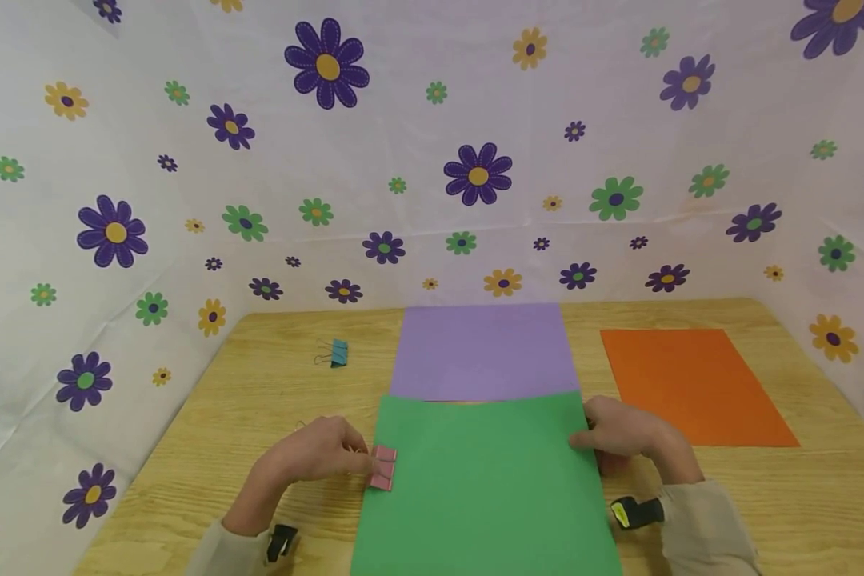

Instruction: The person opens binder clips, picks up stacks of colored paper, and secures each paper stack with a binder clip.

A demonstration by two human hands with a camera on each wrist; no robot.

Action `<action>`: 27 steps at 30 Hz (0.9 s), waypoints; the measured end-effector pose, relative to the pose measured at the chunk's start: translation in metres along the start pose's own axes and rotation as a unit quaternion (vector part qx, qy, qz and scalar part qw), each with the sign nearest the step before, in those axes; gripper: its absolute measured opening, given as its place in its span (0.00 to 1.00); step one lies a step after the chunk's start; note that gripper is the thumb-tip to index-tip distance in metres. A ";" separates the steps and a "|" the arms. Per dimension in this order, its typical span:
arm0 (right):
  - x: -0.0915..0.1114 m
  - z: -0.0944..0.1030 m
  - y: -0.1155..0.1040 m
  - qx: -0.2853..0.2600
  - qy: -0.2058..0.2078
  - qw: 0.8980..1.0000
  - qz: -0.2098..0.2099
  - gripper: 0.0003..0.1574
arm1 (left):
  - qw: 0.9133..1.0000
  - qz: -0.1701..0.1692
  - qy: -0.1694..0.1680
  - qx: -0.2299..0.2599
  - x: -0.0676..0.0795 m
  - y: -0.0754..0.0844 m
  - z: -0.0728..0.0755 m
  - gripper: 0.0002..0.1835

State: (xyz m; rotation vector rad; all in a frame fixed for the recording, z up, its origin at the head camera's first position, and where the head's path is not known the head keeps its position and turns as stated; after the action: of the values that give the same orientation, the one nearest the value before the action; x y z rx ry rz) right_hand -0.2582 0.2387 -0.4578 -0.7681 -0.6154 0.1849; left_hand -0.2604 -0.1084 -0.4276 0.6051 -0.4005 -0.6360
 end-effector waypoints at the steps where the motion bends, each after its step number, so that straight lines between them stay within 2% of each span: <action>1: 0.000 0.000 0.001 0.000 0.001 1.000 -0.003 0.11 | 1.000 0.000 0.002 0.001 0.000 0.000 0.000 0.15; 6: -0.001 -0.001 0.004 0.005 0.006 1.000 -0.017 0.14 | 1.000 0.000 0.006 0.007 0.000 -0.002 -0.002 0.21; 13: 0.002 0.000 0.004 0.013 0.021 0.999 -0.041 0.18 | 0.999 0.037 0.028 -0.004 0.001 -0.005 0.001 0.14; 20: 0.003 0.000 0.006 0.024 0.039 0.996 -0.073 0.19 | 0.996 0.050 0.059 -0.036 0.000 -0.003 0.003 0.26; 27: 0.001 0.001 0.009 0.033 0.056 0.993 -0.093 0.19 | 0.992 0.060 0.080 -0.076 -0.001 0.001 0.004 0.27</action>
State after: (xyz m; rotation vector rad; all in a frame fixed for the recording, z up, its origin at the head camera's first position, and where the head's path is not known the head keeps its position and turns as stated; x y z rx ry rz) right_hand -0.2569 0.2460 -0.4628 -0.6479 -0.5675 -0.0097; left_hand -0.2626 -0.1090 -0.4240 0.4781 -0.2340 -0.4945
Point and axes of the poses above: each hand's wrist, its own x-axis away from the middle knuckle, its own z-axis out of the back of the hand, y = z × x, the point moved 8 cm from there along -x, towards the middle knuckle, and after that the axes turned 12 degrees about -z, right-handed, at the moved point
